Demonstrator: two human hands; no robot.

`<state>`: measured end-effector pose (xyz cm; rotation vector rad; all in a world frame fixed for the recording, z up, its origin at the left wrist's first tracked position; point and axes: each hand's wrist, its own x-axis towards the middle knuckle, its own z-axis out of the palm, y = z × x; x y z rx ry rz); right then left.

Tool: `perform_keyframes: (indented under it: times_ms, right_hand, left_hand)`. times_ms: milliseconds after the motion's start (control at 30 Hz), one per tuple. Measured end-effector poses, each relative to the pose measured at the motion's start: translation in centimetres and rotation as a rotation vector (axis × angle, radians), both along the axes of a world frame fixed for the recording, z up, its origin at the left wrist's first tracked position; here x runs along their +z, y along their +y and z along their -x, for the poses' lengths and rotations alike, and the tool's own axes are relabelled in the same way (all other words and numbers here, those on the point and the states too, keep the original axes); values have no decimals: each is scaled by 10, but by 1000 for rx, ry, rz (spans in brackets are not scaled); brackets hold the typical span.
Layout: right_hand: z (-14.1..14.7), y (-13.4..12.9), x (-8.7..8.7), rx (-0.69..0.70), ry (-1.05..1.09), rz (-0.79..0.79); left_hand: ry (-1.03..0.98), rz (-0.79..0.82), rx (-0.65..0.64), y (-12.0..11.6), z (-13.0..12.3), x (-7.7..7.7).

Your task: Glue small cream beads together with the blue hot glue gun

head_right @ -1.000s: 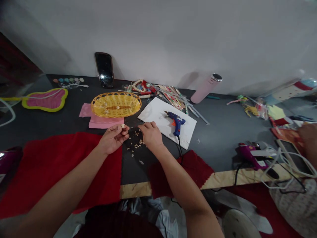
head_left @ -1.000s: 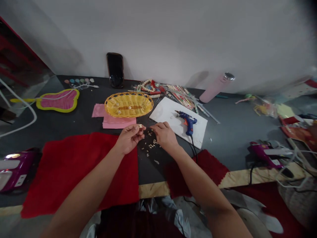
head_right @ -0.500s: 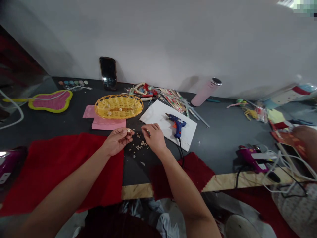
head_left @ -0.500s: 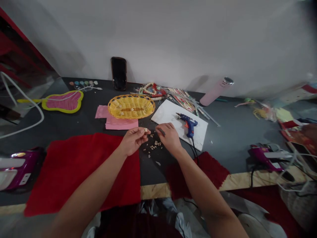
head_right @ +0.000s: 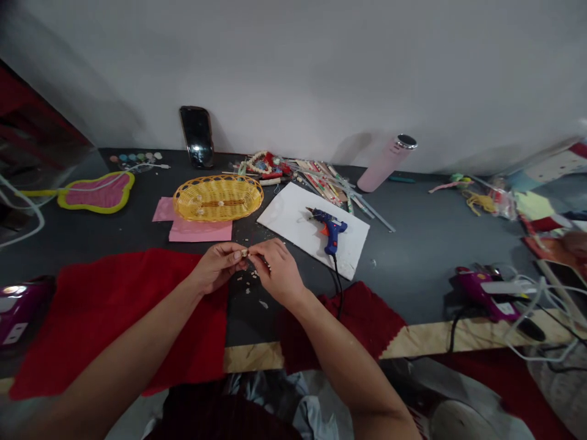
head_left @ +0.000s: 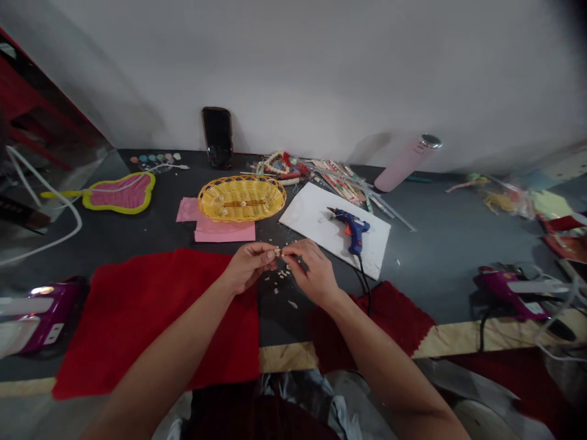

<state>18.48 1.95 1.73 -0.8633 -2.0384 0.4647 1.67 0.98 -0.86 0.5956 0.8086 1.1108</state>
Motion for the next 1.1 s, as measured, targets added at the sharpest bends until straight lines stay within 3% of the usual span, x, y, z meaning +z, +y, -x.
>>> perform_keyframes:
  times_ms: [467, 1100]
  right_hand:
    - [-3, 1, -6, -28, -53, -19]
    - [-7, 3, 0, 44, -135, -29]
  left_hand:
    - [36, -33, -29, -1, -1, -1]
    - [52, -13, -3, -1, -2, 2]
